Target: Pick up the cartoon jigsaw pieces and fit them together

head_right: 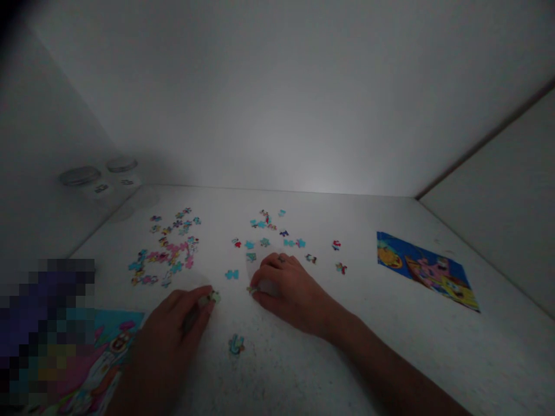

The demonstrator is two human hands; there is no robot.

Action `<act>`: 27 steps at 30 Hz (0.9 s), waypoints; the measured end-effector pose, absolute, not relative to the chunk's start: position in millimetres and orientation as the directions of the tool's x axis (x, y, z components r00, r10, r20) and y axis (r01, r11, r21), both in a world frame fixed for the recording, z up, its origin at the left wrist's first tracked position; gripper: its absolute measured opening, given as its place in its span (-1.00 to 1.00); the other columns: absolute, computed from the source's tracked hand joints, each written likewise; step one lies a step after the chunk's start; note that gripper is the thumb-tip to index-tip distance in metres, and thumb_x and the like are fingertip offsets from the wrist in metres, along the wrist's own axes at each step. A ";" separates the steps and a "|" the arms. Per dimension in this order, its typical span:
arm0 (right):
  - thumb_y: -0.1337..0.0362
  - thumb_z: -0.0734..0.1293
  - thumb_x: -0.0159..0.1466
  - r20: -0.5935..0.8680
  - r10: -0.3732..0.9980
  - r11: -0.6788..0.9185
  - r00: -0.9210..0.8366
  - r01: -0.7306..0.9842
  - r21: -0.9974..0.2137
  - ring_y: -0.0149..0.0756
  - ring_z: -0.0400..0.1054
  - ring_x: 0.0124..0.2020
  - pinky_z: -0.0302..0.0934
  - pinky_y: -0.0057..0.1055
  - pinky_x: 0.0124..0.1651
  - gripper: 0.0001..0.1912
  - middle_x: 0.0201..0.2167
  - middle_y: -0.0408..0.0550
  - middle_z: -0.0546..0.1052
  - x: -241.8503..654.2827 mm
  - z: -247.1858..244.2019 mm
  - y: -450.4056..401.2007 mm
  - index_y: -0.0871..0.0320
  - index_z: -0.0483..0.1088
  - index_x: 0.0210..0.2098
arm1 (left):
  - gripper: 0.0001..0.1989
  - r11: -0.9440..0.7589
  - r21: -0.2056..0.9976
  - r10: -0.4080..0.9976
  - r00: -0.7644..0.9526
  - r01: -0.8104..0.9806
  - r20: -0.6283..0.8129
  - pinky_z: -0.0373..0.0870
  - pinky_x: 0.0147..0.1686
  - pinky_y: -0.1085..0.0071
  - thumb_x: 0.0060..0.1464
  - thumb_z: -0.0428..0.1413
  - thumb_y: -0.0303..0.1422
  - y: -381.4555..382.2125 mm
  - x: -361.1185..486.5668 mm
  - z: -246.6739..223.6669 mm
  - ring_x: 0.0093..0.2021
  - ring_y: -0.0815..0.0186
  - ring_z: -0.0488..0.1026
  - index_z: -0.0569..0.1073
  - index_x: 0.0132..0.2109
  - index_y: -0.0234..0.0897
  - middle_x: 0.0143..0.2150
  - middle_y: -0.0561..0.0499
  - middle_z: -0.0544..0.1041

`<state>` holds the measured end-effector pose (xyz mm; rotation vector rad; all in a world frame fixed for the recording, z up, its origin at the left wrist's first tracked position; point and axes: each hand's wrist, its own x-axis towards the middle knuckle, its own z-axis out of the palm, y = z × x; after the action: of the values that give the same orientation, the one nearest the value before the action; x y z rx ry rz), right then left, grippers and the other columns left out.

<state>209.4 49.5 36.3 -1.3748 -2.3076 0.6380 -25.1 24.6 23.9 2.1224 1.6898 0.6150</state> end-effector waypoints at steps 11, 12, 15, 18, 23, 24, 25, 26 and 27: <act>0.30 0.18 0.35 0.231 0.863 0.504 -0.449 0.804 -0.317 -0.03 0.19 0.11 0.10 -0.01 0.10 -0.71 0.04 0.13 0.40 199.6 32.8 55.5 0.06 0.47 -0.04 | -0.62 -0.224 0.525 0.972 0.231 0.821 0.053 0.36 -0.10 0.16 0.18 -0.02 -0.34 23.7 -24.7 26.9 -0.15 0.19 0.41 0.36 0.14 -0.21 -0.17 -0.04 0.46; 0.31 0.17 0.35 0.243 0.862 0.503 -0.444 0.803 -0.318 -0.04 0.21 0.09 0.10 -0.02 0.10 -0.72 0.01 0.13 0.42 201.1 32.6 55.1 0.09 0.48 -0.07 | -0.63 -0.226 0.534 0.970 0.238 0.815 0.047 0.35 -0.09 0.15 0.18 -0.02 -0.34 23.7 -25.1 26.7 -0.14 0.19 0.41 0.38 0.12 -0.21 -0.17 -0.04 0.46; 0.35 0.17 0.34 0.277 0.849 0.526 -0.450 0.773 -0.356 -0.12 0.25 0.05 0.12 -0.08 0.09 -0.72 -0.02 0.12 0.44 205.1 32.1 53.6 0.14 0.44 -0.04 | -0.70 -0.258 0.543 0.960 0.277 0.799 0.048 0.33 -0.09 0.15 0.19 -0.04 -0.35 23.4 -26.2 24.7 -0.14 0.19 0.40 0.46 0.02 -0.16 -0.17 -0.02 0.45; 0.33 0.22 0.32 0.253 0.841 0.542 -0.479 0.745 -0.390 -0.15 0.22 0.08 0.11 -0.12 0.11 -0.74 -0.01 0.09 0.43 206.6 32.4 51.9 0.11 0.43 -0.03 | -0.71 -0.274 0.552 0.955 0.290 0.788 0.060 0.33 -0.12 0.15 0.21 -0.07 -0.34 23.1 -27.4 21.7 -0.17 0.19 0.40 0.48 -0.02 -0.13 -0.18 -0.01 0.45; 0.26 0.30 0.28 0.173 0.857 0.508 -0.486 0.736 -0.448 -0.17 0.24 0.04 0.12 -0.17 0.09 -0.83 -0.06 0.04 0.44 206.6 33.9 49.7 0.10 0.44 -0.14 | -0.66 -0.272 0.567 0.959 0.267 0.778 0.093 0.34 -0.11 0.14 0.18 -0.03 -0.34 23.7 -28.9 18.9 -0.14 0.16 0.40 0.42 0.07 -0.17 -0.16 -0.04 0.46; 0.26 0.29 0.29 0.168 0.856 0.507 -0.489 0.732 -0.455 -0.18 0.24 0.04 0.12 -0.19 0.09 -0.85 -0.07 0.03 0.45 206.4 34.0 49.8 0.09 0.45 -0.16 | -0.67 -0.273 0.566 0.959 0.267 0.778 0.095 0.34 -0.10 0.14 0.17 -0.02 -0.34 23.7 -29.1 18.5 -0.13 0.16 0.40 0.42 0.07 -0.17 -0.16 -0.04 0.45; 0.26 0.29 0.30 0.166 0.853 0.510 -0.494 0.728 -0.458 -0.19 0.25 0.03 0.11 -0.20 0.09 -0.87 -0.08 0.02 0.45 206.1 34.1 50.2 0.09 0.46 -0.19 | -0.68 -0.278 0.565 0.957 0.272 0.777 0.096 0.34 -0.11 0.14 0.17 -0.02 -0.33 23.6 -29.2 18.2 -0.13 0.16 0.40 0.44 0.05 -0.16 -0.16 -0.04 0.45; 0.26 0.28 0.30 0.168 0.851 0.514 -0.497 0.724 -0.460 -0.20 0.26 0.02 0.11 -0.21 0.09 -0.87 -0.09 0.01 0.46 205.6 34.0 50.8 0.09 0.46 -0.20 | -0.70 -0.286 0.565 0.954 0.284 0.774 0.094 0.34 -0.12 0.15 0.18 -0.02 -0.32 23.4 -29.3 18.0 -0.14 0.16 0.40 0.45 0.02 -0.14 -0.17 -0.03 0.45; 0.26 0.28 0.31 0.173 0.850 0.517 -0.498 0.722 -0.460 -0.21 0.27 0.01 0.11 -0.22 0.08 -0.87 -0.10 0.00 0.47 205.0 33.9 51.5 0.09 0.47 -0.21 | -0.72 -0.291 0.564 0.952 0.295 0.773 0.088 0.34 -0.13 0.15 0.18 -0.02 -0.31 23.2 -29.4 17.7 -0.14 0.16 0.40 0.47 0.00 -0.13 -0.18 -0.02 0.45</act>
<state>205.0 51.5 33.9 -1.2985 -2.3843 0.4655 -29.4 23.2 17.7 2.1531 1.5422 0.5813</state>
